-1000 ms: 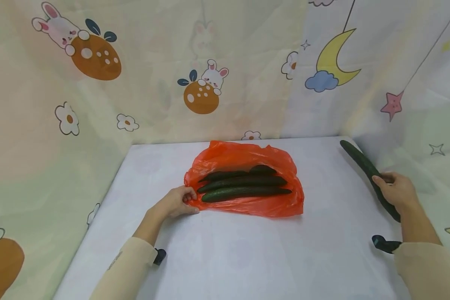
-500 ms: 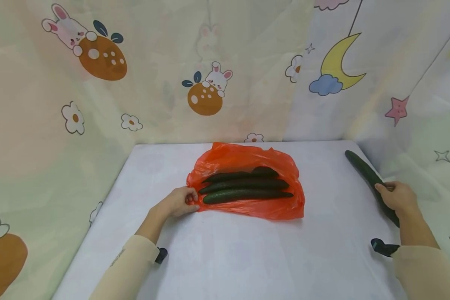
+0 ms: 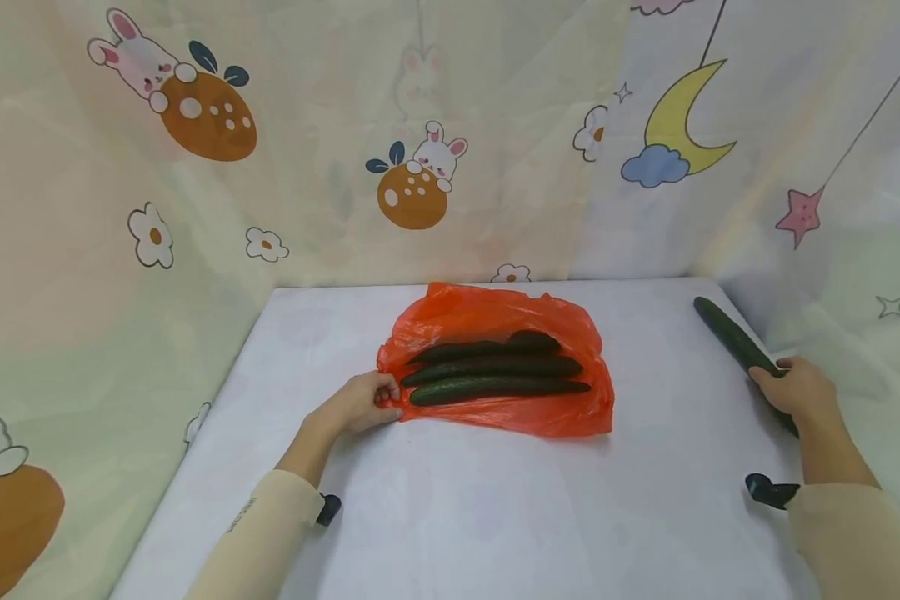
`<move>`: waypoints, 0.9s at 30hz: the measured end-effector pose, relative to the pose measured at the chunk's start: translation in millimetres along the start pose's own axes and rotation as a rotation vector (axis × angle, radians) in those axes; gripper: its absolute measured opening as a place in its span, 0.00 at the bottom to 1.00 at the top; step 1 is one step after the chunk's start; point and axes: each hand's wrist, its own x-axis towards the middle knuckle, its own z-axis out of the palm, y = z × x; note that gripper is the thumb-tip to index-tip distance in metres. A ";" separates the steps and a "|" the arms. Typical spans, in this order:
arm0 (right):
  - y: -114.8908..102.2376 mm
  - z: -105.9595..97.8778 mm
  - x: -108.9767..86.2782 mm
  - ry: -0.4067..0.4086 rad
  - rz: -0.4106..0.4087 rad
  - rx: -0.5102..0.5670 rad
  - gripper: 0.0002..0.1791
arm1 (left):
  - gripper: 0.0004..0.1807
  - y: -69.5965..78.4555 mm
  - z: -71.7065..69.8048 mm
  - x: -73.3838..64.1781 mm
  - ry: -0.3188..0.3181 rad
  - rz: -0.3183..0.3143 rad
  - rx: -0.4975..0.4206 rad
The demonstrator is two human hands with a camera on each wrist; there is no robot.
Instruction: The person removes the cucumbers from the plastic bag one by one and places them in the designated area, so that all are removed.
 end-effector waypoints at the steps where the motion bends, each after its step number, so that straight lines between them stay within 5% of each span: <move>1: -1.9 -0.5 0.1 -0.002 0.006 0.005 0.42 | 0.12 0.4 0.0 0.5 0.003 0.002 -0.002; 12: -22.1 0.2 -3.0 0.128 -0.020 0.038 0.45 | 0.13 4.7 -1.7 1.0 -0.010 -0.016 -0.008; 17: -34.4 0.6 -2.8 0.219 -0.110 0.047 0.44 | 0.12 4.5 -3.5 1.3 -0.005 -0.021 0.000; 27: -67.7 -7.5 -13.7 0.186 -0.194 0.079 0.43 | 0.13 1.3 -1.6 -0.5 -0.015 -0.017 -0.005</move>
